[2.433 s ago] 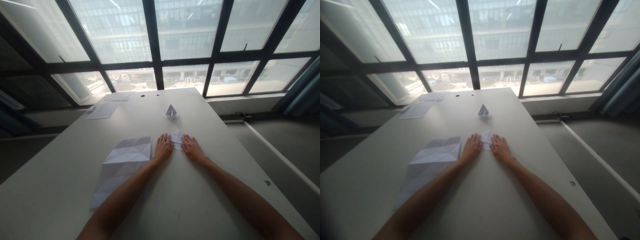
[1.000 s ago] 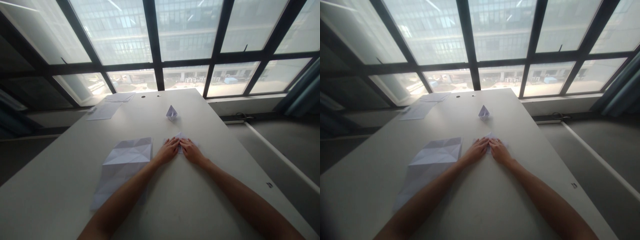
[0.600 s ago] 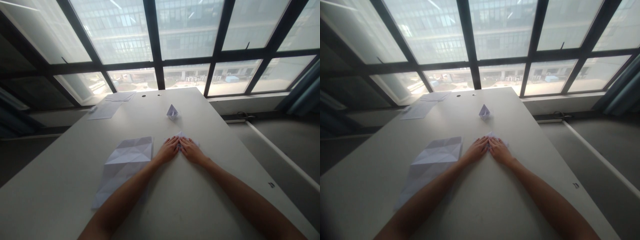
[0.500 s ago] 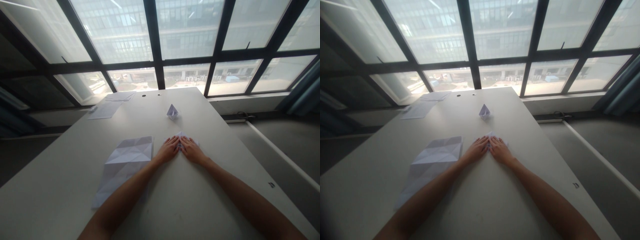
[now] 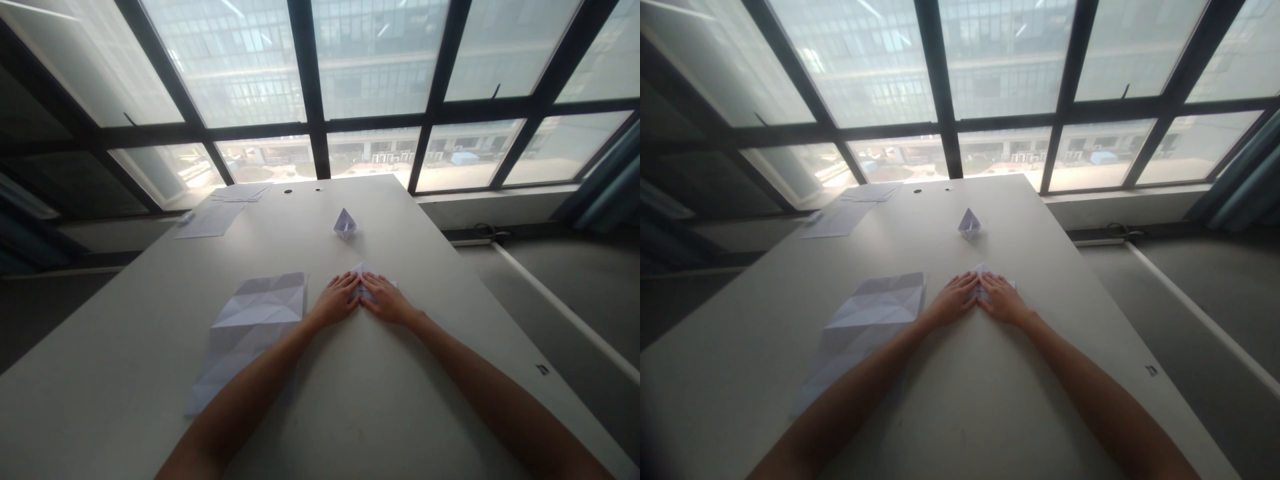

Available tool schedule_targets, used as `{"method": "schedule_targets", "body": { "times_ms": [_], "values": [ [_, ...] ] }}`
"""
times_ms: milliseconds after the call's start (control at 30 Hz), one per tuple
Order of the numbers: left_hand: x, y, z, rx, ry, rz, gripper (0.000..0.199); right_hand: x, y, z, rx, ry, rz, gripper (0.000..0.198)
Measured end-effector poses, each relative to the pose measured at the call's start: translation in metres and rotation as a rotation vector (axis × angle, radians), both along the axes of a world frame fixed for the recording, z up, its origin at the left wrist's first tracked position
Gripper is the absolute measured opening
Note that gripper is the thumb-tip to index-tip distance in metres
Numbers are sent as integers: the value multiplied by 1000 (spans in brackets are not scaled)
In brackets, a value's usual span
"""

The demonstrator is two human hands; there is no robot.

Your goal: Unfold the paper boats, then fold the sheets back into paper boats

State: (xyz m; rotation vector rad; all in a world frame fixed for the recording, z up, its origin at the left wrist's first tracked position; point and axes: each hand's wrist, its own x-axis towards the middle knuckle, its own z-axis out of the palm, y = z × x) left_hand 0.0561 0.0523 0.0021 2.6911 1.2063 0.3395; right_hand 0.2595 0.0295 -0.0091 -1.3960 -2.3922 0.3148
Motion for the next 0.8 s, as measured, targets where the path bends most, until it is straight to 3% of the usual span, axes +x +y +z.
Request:
{"method": "schedule_targets", "body": {
  "times_ms": [333, 600, 800],
  "values": [
    [1, -1, 7, 77, -47, -1, 54, -2, -3, 11, 35, 38, -50, 58],
    [2, -4, 13, 113, -81, 167, 31, -1, -9, 18, 70, 4, -151, 29],
    [-3, 1, 13, 141, -110, 237, 19, 3, -5, 15, 167, -32, -222, 28]
  ]
}}
